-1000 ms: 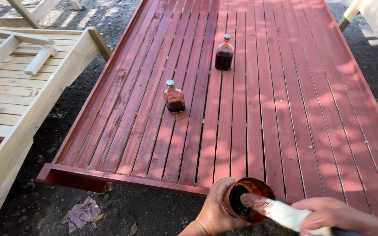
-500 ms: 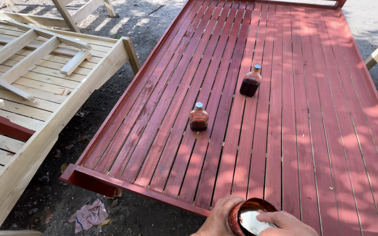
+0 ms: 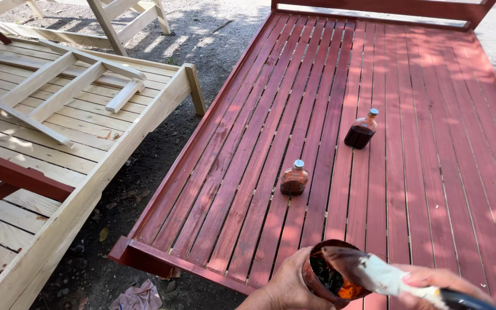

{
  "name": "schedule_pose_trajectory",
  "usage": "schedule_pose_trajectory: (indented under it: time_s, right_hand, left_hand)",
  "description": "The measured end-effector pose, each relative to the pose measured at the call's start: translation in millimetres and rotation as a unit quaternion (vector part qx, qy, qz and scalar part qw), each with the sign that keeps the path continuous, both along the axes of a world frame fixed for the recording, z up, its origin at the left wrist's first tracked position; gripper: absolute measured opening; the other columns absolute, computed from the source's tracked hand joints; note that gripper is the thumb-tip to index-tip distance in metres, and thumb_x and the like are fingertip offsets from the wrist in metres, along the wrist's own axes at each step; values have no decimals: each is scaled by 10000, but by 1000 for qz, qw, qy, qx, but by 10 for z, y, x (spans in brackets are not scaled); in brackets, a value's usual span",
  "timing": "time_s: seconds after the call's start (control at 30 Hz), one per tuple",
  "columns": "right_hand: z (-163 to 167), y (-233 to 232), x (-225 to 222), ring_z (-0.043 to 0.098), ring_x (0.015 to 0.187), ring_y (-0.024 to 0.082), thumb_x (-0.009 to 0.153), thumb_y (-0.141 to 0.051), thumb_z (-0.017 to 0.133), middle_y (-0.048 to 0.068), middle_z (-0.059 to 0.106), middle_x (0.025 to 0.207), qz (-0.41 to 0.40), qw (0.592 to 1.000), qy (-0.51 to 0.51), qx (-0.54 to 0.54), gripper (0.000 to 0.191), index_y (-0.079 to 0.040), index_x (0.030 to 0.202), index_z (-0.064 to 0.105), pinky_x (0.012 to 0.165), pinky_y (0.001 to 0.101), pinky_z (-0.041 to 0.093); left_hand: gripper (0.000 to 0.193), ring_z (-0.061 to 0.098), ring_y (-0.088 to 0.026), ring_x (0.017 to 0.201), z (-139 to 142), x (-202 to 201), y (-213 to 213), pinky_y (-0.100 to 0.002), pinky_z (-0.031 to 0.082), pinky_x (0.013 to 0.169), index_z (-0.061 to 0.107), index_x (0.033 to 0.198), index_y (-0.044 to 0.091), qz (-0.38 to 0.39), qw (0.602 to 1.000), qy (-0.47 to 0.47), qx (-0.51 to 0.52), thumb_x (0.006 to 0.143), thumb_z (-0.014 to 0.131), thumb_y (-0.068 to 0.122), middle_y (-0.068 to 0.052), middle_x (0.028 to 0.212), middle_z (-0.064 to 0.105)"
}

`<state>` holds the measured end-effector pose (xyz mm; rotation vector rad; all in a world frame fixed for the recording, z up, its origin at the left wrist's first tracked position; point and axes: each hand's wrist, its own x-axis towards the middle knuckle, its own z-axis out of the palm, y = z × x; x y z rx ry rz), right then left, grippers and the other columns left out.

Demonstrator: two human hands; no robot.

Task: The person applies red wood stain to a slatted wooden bench frame outdoors, holding a stained can in one hand and brushing the stain onto the frame rails, legs, and edges with the other hand, working around the furniture piece.

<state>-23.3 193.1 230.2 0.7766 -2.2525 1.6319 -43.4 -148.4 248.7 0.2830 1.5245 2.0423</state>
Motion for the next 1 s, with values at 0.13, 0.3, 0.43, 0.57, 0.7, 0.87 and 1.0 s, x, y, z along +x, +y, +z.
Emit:
schedule_pose_trajectory:
  time_s: [0.13, 0.3, 0.43, 0.57, 0.7, 0.87, 1.0]
  right_hand:
    - [-416, 42, -181, 728, 1047, 369, 872, -33, 742, 260, 730, 1067, -261, 929, -211, -158, 303, -3, 1152, 632, 884, 509, 603]
    - [-796, -342, -644, 660, 1182, 449, 981, -52, 701, 330, 665, 1301, 55, 651, -370, -660, 491, 153, 1393, 528, 765, 600, 583]
    - [-932, -492, -887, 640, 1297, 276, 931, -118, 603, 110, 637, 1418, -160, 714, -449, -512, 517, -73, 1436, 505, 947, 542, 506]
    - [-1115, -420, -1276, 638, 1263, 272, 913, -57, 638, 69, 659, 1379, -105, 728, -448, -508, 451, -131, 1352, 570, 925, 597, 467]
    - [-1343, -622, -1534, 647, 1267, 242, 925, -6, 628, 31, 660, 1283, -176, 754, -463, -431, 293, -186, 1147, 562, 1033, 576, 482]
    - [-1632, -1589, -1670, 669, 1082, 234, 856, -4, 663, 26, 699, 1144, -155, 756, -527, -356, 321, -188, 1109, 592, 875, 507, 522]
    - [-1918, -2646, -1691, 679, 908, 191, 821, -30, 728, 24, 696, 1033, -114, 738, -562, -357, 331, -171, 1095, 606, 742, 392, 525]
  left_hand:
    - [1036, 673, -199, 1242, -57, -148, -192, -365, 550, 1091, 497, 1495, -6, 7, 998, 53, -23, 579, 963, 122, -99, 1324, 691]
    - [1105, 639, -183, 1250, -255, -385, -301, -411, 587, 1021, 456, 1450, 50, 54, 995, -52, 58, 498, 1003, 170, -76, 1353, 618]
    - [1128, 613, -213, 1319, -510, -552, -534, -364, 494, 1157, 509, 1500, 64, 162, 954, 178, -177, 504, 998, 261, -88, 1387, 593]
    - [1085, 634, -192, 1270, -695, -750, -904, -347, 502, 1129, 538, 1424, 77, 247, 940, 109, -209, 448, 973, 265, -63, 1324, 643]
    - [1050, 650, -184, 1215, -794, -846, -1435, -344, 532, 1082, 540, 1376, 76, 340, 900, 115, -248, 434, 975, 236, -54, 1281, 653]
    - [955, 684, -198, 1193, -970, -1041, -2200, -352, 545, 1072, 573, 1350, 53, 343, 905, 148, -204, 508, 993, 216, -61, 1253, 711]
    - [980, 672, -186, 1193, -1203, -1296, -2806, -359, 538, 1068, 557, 1342, 65, 343, 899, 131, -241, 473, 995, 183, -56, 1257, 702]
